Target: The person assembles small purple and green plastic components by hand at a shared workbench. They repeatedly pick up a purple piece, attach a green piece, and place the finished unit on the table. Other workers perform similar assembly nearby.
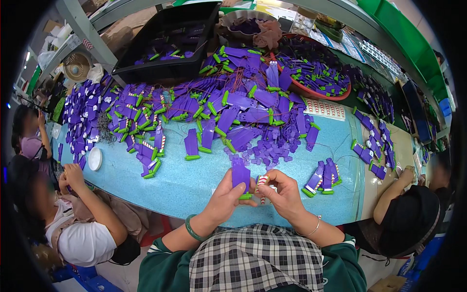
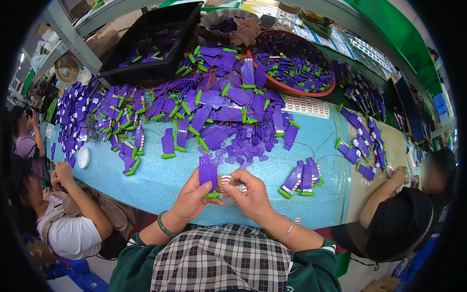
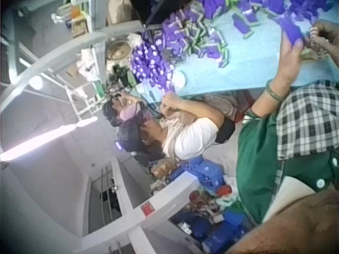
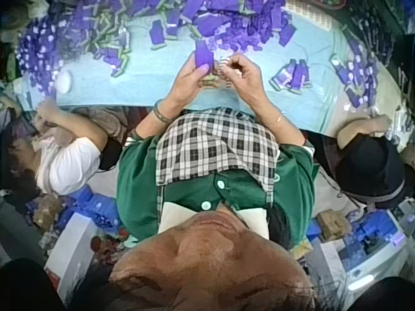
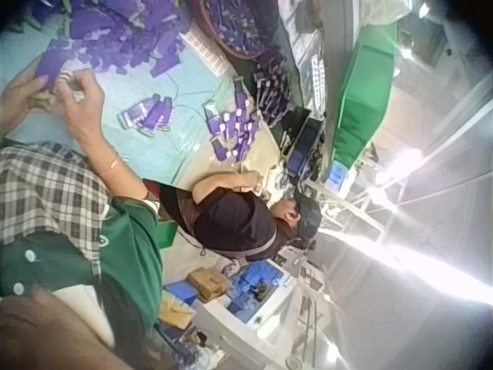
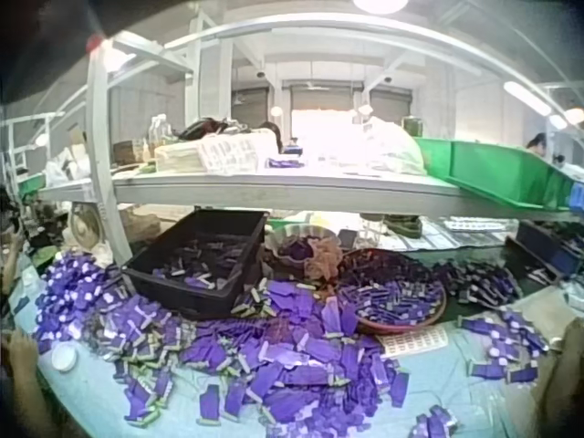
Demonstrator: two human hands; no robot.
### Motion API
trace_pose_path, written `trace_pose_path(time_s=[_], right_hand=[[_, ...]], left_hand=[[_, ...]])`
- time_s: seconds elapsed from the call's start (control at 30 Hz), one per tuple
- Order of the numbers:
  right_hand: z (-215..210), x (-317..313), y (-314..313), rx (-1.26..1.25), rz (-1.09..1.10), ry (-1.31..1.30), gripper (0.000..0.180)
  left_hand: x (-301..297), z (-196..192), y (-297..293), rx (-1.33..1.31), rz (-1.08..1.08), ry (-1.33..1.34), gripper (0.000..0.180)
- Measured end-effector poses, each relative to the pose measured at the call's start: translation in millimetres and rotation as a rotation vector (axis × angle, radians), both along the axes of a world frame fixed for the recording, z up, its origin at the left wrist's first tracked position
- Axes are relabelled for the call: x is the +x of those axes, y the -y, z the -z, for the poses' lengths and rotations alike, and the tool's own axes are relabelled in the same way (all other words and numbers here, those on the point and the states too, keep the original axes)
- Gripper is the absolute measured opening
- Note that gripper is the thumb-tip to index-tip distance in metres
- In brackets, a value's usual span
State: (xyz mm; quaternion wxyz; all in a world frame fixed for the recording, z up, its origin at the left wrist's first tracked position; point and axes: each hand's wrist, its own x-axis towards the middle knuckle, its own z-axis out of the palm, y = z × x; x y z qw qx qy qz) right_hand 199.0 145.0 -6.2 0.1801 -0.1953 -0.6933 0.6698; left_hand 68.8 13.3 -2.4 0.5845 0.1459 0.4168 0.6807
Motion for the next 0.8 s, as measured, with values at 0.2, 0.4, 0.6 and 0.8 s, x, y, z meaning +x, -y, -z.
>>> trace_pose_path(time_s=[0.2, 0.4, 0.6, 0.8], right_hand=[[4.1, -6.5, 5.7, -0.101, 0.032, 0.076, 0.013], [2.8, -9.2, 7.1, -0.132, 0.046, 0.084, 0.013], [2.8, -9.6, 6.2, 0.104, 0.054, 0.064, 0.014], [-0.3, -8.6, 6.2, 0.246, 0.069, 0.031, 0.015]], left_hand=[[-0.4, 8.4, 2.0, 0.064, 0.07, 0.208, 0.041], [-0.5, 13.0, 2.3, 0.087, 0.078, 0.223, 0.044], [0.7, 10.5, 1.7, 0.073, 0.077, 0.213, 0.045], [3.4, 12.2, 0.6, 0.074, 0.099, 0.061, 0.04]])
